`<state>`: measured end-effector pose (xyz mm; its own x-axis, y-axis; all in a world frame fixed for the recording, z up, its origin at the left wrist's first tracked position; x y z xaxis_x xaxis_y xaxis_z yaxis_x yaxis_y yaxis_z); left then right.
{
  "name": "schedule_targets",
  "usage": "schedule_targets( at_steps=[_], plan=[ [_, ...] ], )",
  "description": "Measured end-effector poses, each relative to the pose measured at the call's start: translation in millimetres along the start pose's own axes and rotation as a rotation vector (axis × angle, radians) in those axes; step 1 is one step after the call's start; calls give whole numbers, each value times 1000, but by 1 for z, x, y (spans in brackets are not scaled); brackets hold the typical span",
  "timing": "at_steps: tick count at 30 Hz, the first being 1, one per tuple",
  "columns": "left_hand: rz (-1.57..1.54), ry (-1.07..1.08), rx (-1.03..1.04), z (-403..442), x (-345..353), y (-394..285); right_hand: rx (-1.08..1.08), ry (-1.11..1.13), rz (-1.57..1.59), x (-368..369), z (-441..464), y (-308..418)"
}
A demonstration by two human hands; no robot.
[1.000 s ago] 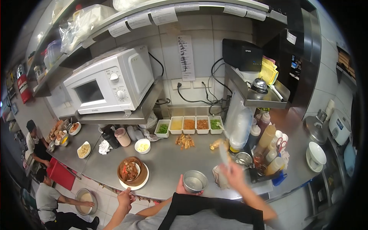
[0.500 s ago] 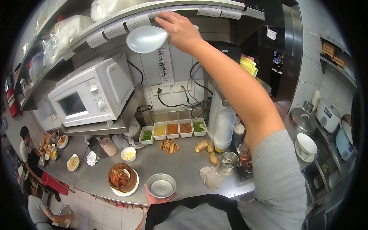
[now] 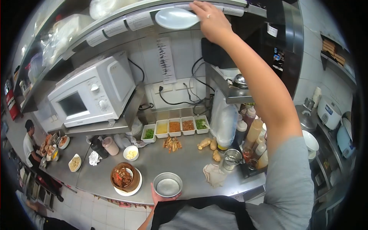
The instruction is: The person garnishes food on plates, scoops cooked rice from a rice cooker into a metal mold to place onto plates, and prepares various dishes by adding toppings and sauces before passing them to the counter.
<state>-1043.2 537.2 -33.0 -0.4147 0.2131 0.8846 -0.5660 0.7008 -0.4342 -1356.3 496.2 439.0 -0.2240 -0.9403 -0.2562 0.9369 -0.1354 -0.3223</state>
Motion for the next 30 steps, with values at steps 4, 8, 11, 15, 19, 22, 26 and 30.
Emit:
schedule_targets(
  at_steps=[4, 8, 11, 15, 19, 22, 26, 30],
  plan=[
    [-30, 104, -104, 15, 24, 14, 54, 467, 215, -41, -82, 44],
    [-40, 434, -319, 24, 51, 20, 40, 1120, 616, -117, -206, 79],
    [100, 279, -102, 29, 96, 52, 182, 1370, 853, -189, -289, 67],
    [34, 566, -350, 29, 154, 132, 638, 1308, 1052, -296, -396, 30],
    [3, 669, -631, 30, 199, 268, 1369, 908, 1138, -414, -532, 8],
    [18, 537, -828, 13, 233, 374, 1767, 539, 970, -494, -642, 19],
    [171, 504, -1083, 4, 254, 514, 1885, 864, 217, -588, -729, 18],
    [298, 499, -1232, 7, 279, 632, 1897, 903, -104, -631, -774, -13]
  ],
)
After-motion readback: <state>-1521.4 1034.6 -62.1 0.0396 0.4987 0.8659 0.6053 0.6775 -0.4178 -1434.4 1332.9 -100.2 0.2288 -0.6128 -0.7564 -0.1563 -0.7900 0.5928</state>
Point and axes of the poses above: each hand's wrist, its own z-axis towards the middle knuckle, its own x-axis out of the palm, y = z × x, the point moved 2 cm from there along z, towards the middle knuckle, and after that the axes turned 8 degrees about y, right-handed, at the moved point
